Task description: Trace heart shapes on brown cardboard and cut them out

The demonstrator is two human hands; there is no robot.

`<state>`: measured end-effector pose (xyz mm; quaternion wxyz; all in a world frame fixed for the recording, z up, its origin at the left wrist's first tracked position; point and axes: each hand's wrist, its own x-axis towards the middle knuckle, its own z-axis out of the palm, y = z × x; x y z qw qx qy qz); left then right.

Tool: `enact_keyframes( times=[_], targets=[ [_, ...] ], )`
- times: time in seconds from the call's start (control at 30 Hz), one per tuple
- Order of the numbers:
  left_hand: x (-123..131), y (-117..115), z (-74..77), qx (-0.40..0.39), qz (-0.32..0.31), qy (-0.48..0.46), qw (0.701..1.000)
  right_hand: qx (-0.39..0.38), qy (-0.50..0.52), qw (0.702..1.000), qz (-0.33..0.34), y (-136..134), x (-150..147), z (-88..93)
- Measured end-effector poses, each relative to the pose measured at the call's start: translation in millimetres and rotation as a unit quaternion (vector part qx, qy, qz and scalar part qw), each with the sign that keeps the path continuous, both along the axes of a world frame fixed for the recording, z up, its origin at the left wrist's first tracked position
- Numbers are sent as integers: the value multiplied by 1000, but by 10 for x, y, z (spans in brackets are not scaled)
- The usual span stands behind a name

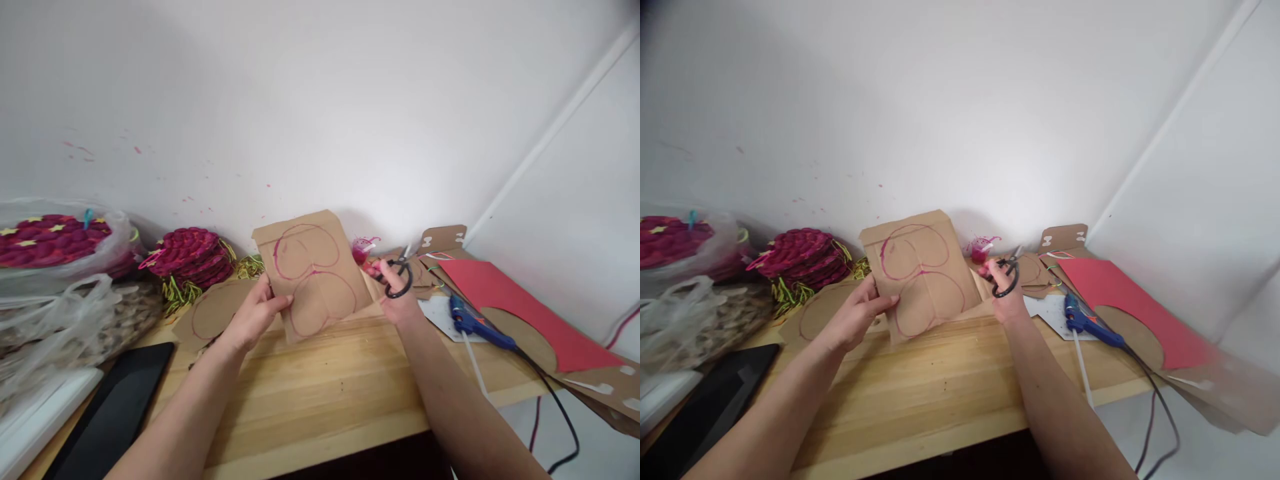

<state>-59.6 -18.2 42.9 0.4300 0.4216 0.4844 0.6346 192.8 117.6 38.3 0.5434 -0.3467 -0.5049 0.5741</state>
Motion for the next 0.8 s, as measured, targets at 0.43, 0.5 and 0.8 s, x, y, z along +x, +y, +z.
enact_keyframes(
  times=[0.43,0.5,0.8],
  targets=[
    [-125,-29,40,-96,23,-93,991,-21,-127,987,94,-270,-56,-17],
    [-100,-27,30,-138,20,-105,985,1,-107,990,87,-265,-82,-38],
    [-121,44,72,18,226,-96,969,-29,-91,978,186,-336,-194,-145]
  ],
)
